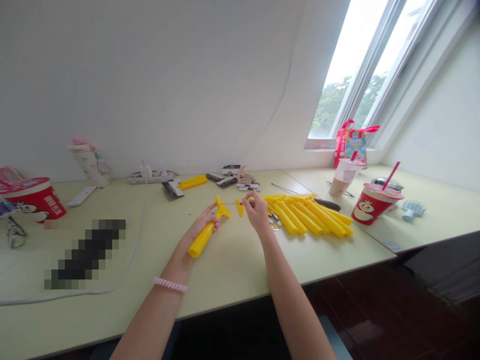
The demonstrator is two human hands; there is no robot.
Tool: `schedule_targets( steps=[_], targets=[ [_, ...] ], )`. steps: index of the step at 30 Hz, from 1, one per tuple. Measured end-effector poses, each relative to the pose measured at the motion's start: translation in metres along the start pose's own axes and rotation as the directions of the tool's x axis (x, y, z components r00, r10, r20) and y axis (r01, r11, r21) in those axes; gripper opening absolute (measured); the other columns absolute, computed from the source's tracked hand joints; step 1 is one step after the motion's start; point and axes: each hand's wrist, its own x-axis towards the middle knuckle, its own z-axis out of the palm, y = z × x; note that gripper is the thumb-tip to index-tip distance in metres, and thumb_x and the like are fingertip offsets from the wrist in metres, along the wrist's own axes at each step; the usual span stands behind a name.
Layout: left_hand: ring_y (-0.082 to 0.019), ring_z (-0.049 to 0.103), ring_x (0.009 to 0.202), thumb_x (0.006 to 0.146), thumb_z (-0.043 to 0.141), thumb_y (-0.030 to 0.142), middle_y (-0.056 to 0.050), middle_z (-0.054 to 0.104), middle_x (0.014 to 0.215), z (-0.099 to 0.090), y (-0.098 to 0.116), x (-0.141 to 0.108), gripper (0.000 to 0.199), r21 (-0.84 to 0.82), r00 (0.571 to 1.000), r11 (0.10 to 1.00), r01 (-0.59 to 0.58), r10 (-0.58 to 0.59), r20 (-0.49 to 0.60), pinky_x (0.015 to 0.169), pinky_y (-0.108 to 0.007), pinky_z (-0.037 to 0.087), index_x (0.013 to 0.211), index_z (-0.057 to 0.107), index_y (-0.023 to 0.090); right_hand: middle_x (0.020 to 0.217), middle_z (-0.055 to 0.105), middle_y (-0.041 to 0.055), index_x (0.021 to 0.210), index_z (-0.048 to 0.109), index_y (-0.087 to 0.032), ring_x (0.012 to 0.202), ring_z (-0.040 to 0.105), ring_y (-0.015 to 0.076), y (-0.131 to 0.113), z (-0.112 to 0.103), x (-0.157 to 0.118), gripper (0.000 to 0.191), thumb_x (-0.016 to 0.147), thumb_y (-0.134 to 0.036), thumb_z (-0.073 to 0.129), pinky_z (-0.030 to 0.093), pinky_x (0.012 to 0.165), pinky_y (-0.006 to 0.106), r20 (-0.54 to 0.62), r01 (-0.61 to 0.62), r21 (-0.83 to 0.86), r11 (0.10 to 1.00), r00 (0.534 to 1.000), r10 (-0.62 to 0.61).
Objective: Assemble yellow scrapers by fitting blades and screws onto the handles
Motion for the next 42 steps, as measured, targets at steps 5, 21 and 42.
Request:
schedule_targets(
  steps=[5,21,42],
  targets=[
    [-0.004,0.044,0.044,0.067,0.054,0.005,0.002,0.052,0.066,-0.0015,-0.0009,0.0010,0.079,-0.009,1.000,1.000,-0.001,0.001,0.010,0.043,-0.015,0.037,0.139,0.026,0.021,0.045,0.048,-0.0050,0.071,0.047,-0.020,0.037,0.038,0.0091,-0.0005,-0.0002,-0.0004,0.014,0.076,-0.034,0.047,0.025,0.040,0.020,-0.007,-0.041,0.015,0.999,0.999,0.041],
    [-0.003,0.045,0.045,0.068,0.054,0.000,0.000,0.053,0.068,0.0033,0.0074,-0.0030,0.080,-0.086,0.999,0.996,-0.011,0.007,-0.039,0.042,-0.014,0.038,0.140,0.025,0.020,0.053,0.045,-0.0052,0.068,0.043,-0.020,0.049,0.040,0.0092,-0.0010,-0.0006,0.0003,0.017,0.077,-0.034,0.048,0.031,0.050,0.021,0.033,0.070,-0.026,0.997,0.997,-0.069],
    [-0.006,0.046,0.044,0.066,0.057,0.008,0.003,0.052,0.056,0.0046,0.0031,-0.0027,0.082,0.136,0.997,0.990,-0.039,0.048,-0.060,0.046,-0.018,0.038,0.140,0.024,0.018,0.041,0.042,-0.0058,0.061,0.052,-0.018,0.038,0.032,0.0071,0.0033,-0.0022,0.0026,0.023,0.071,-0.038,0.053,0.024,0.039,0.019,0.046,-0.163,0.085,0.983,0.986,0.160]
  ],
)
